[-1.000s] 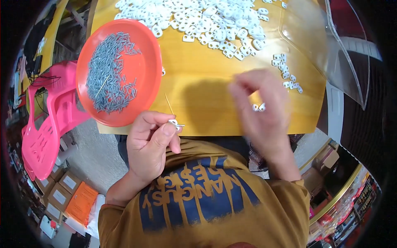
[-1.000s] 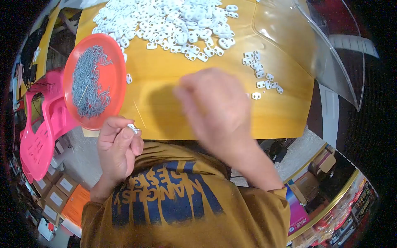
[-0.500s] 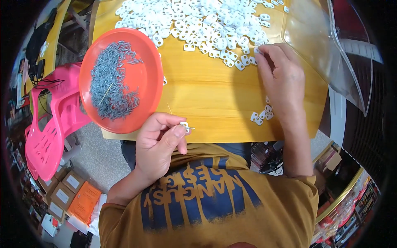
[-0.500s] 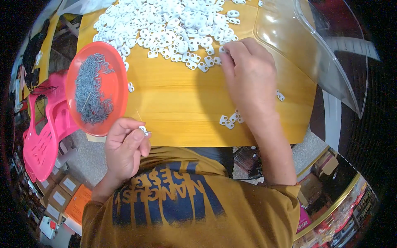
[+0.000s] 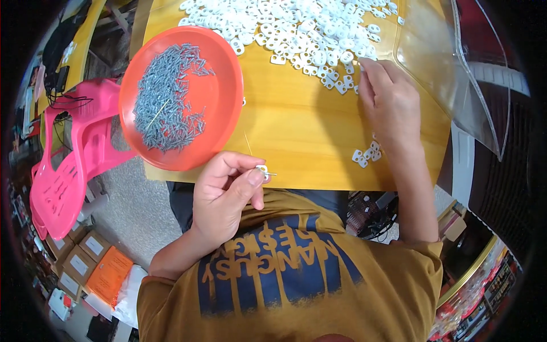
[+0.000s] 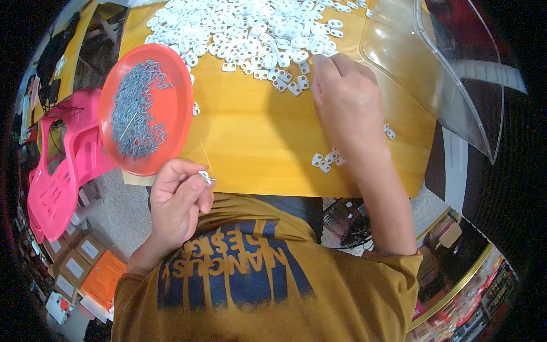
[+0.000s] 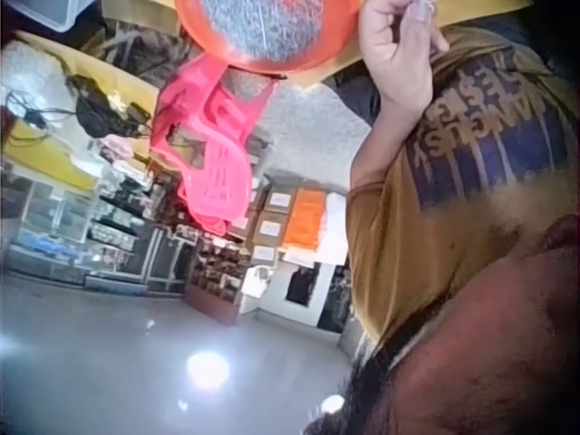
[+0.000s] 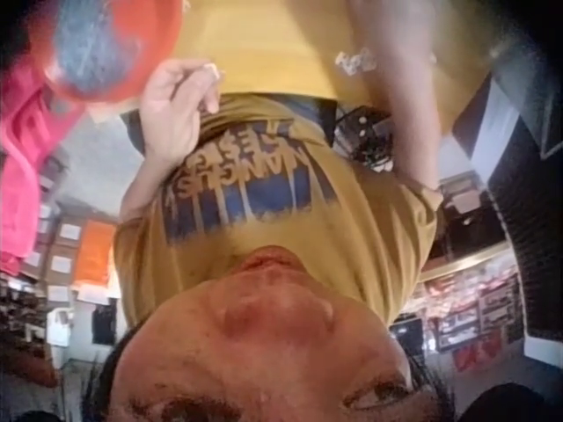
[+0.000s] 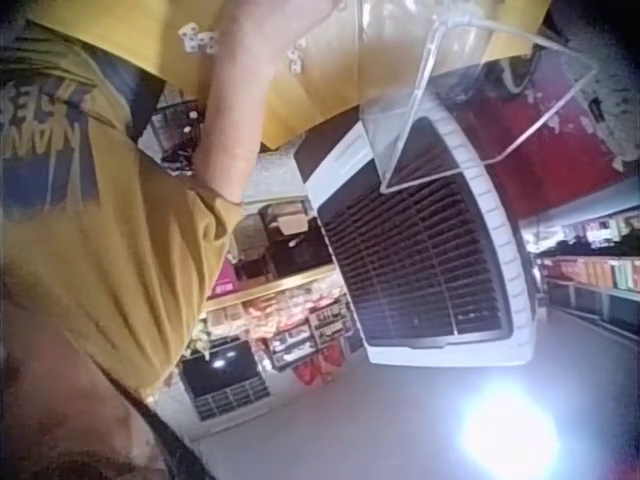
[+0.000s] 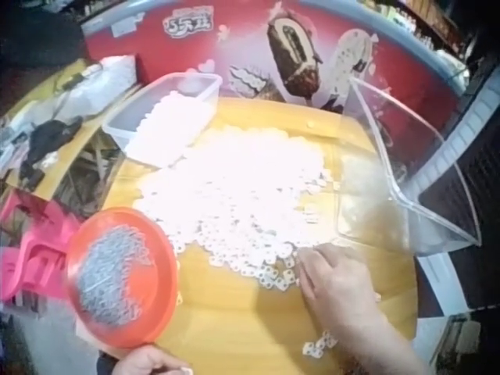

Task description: The recorder is manually assembling small white plastic components by inserting metal pins into them.

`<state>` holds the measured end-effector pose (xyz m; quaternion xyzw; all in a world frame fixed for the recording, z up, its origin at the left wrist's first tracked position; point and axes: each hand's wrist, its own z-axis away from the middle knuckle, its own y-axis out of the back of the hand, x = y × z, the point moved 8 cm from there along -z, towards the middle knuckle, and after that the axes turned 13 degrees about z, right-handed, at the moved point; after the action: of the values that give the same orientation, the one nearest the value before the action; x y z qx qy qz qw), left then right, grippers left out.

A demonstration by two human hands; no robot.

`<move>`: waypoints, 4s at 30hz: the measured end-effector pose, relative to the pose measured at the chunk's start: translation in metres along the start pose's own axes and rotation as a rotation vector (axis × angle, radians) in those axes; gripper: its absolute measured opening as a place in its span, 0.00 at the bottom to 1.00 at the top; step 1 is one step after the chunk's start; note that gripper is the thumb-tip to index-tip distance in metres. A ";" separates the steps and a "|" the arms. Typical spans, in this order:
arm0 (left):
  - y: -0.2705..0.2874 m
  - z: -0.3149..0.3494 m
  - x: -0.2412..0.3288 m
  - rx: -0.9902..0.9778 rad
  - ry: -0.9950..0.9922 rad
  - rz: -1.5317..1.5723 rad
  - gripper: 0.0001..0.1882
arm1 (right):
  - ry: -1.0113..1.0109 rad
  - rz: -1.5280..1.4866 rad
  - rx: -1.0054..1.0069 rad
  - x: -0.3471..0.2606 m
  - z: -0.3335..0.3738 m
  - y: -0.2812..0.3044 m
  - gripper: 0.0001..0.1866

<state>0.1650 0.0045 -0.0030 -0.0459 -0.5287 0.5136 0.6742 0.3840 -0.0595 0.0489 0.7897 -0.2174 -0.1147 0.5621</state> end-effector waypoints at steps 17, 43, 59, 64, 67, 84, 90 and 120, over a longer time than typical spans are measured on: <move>-0.008 0.003 0.010 0.001 -0.029 0.068 0.06 | -0.715 -1.606 -0.218 -0.015 0.034 0.001 0.10; -0.029 0.028 0.039 -0.122 -0.223 0.057 0.07 | -0.510 -1.826 -0.303 -0.107 0.062 0.039 0.09; -0.026 0.033 0.043 -0.139 -0.374 0.068 0.06 | -0.401 -1.826 -0.328 -0.111 0.067 0.042 0.07; -0.026 0.038 0.044 -0.124 -0.396 -0.026 0.07 | -0.357 -1.715 -0.242 -0.106 0.064 0.046 0.07; -0.029 0.036 0.039 -0.151 -0.356 -0.005 0.07 | -0.314 -1.661 -0.163 -0.104 0.062 0.051 0.08; -0.023 0.035 0.030 -0.056 -0.293 0.038 0.06 | -0.275 -1.689 -0.206 -0.111 0.065 0.043 0.17; -0.027 0.036 0.031 0.018 -0.319 -0.147 0.04 | -0.221 -1.402 -0.154 -0.102 0.066 0.055 0.13; -0.029 0.055 0.015 -0.278 -0.017 0.076 0.12 | -0.514 -1.823 -0.355 -0.123 0.098 0.064 0.14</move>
<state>0.1410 -0.0247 0.0482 -0.1549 -0.5982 0.4610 0.6369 0.2207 -0.1013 0.0680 0.5095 0.3838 -0.7078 0.3034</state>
